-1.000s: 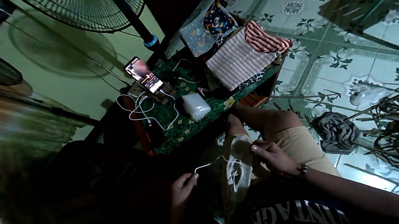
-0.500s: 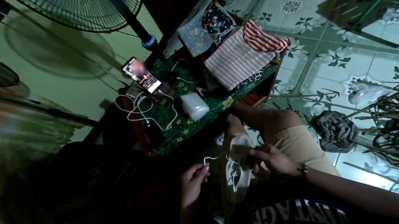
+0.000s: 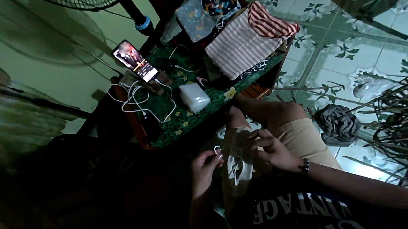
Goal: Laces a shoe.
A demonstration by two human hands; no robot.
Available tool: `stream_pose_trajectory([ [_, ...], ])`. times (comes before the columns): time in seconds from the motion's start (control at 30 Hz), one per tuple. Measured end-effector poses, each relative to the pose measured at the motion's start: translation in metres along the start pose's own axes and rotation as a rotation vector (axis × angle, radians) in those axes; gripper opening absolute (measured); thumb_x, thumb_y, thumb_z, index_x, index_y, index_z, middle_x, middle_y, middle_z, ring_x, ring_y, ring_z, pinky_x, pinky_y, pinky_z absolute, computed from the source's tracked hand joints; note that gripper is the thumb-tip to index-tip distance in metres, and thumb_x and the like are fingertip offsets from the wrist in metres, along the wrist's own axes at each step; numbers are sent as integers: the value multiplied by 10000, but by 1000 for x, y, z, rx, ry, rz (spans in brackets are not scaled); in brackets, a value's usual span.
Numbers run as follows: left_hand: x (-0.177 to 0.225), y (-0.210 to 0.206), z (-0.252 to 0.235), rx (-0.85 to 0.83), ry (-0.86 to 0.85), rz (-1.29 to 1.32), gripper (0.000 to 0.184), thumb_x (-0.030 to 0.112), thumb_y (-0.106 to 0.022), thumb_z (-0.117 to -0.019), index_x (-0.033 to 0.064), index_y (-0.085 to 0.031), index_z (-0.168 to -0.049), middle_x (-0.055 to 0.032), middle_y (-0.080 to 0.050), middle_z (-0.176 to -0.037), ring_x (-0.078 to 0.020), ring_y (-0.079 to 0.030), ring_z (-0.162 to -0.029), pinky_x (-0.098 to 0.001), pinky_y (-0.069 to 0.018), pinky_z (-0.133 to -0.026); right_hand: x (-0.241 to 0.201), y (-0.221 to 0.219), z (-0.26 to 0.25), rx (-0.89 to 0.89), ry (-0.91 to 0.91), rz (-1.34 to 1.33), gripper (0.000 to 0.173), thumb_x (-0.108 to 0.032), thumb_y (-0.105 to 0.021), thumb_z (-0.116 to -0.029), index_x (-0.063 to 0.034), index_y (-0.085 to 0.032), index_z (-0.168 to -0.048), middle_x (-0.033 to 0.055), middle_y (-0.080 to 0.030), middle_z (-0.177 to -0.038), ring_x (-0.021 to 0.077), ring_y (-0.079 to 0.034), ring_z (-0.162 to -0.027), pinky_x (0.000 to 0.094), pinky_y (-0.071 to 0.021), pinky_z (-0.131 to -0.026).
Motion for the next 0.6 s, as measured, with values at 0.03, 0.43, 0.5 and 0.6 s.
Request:
stream_pose_trajectory([
  [0.03, 0, -2, -1, 3, -18, 22, 119, -14, -689, -915, -27, -667, -1031, -86, -730, -968, -162, -716, -774, -328, -629, -723, 0, -1, -1, -6, 25, 31, 205, -235, -656, -927, -85, -796, -924, 127, -617, -1313, 230, -478, -1296, 428, -373, -1106],
  [0.43, -2, -16, -4, -10, -52, -131, 70, 23, -699, -915, -21, -708, -969, -44, -730, -851, -95, -684, -726, -241, -580, -655, 7, -33, -7, -254, 3, 128, 292, -441, -629, -973, -223, -820, -1009, 37, -417, -1612, 336, -180, -1553, 651, -178, -1213],
  [0.5, -1, -18, -5, -20, -81, -170, 75, 38, -711, -907, -14, -716, -961, -40, -732, -862, -86, -684, -737, -240, -580, -663, 8, -33, -9, -224, 6, 132, 272, -370, -642, -973, -163, -813, -1017, 81, -485, -1555, 338, -257, -1525, 634, -219, -1210],
  [0.6, 1, -20, -6, -17, -115, -207, 86, 61, -722, -904, -6, -719, -957, -33, -726, -861, -76, -673, -726, -234, -573, -653, 8, -28, -17, -144, 4, 170, 225, -276, -699, -938, -75, -763, -1015, 157, -584, -1403, 339, -449, -1388, 545, -373, -1149],
])
Point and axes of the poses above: each hand's wrist, its own z-axis away from the middle knuckle, its own y-axis out of the back of the hand, x = y × z, the point moved 8 cm from there along -z, towards the middle knuckle
